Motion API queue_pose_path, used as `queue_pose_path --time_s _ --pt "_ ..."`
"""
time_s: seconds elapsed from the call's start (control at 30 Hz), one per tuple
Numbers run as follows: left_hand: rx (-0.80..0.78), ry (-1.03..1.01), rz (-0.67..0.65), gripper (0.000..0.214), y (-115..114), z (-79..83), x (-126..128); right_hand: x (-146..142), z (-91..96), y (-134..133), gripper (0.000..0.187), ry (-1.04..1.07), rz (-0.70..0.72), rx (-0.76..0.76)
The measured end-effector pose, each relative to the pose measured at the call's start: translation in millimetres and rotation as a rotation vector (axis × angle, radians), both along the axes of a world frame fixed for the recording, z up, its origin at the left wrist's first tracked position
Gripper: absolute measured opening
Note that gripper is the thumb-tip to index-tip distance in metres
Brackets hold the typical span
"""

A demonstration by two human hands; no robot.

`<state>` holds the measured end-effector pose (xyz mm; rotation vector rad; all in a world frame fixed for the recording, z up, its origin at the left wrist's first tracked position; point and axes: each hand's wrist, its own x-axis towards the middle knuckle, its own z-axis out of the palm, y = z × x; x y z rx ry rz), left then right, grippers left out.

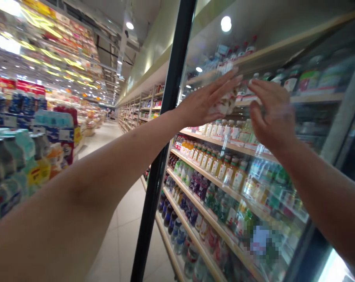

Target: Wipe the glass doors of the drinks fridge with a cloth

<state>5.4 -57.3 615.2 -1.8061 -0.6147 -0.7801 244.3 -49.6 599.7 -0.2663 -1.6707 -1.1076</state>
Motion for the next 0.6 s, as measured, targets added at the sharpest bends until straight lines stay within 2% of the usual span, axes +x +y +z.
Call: queue_pose_path --time_s 0.13,0.27,0.43,0.53,0.6 --pt "0.065 -0.051 0.04 0.077 -9.9 -1.2 4.8 -48.8 22.8 8.7 0.039 -0.213 0.013 -0.1" --pt "0.119 -0.062 0.052 0.081 -13.4 0.8 6.1 -66.8 24.5 29.4 0.035 -0.267 0.038 -0.138" --pt "0.039 0.069 0.127 0.08 -14.0 -0.8 4.2 -53.4 8.0 35.8 0.033 -0.305 0.052 -0.13" --pt "0.02 0.089 0.129 0.074 -13.0 -2.7 3.8 -31.3 -0.7 36.1 0.035 -0.351 0.009 -0.136" --pt "0.028 0.041 0.102 0.067 -8.9 -2.9 4.4 -8.1 -2.8 40.6 0.037 -0.311 -0.029 -0.133"
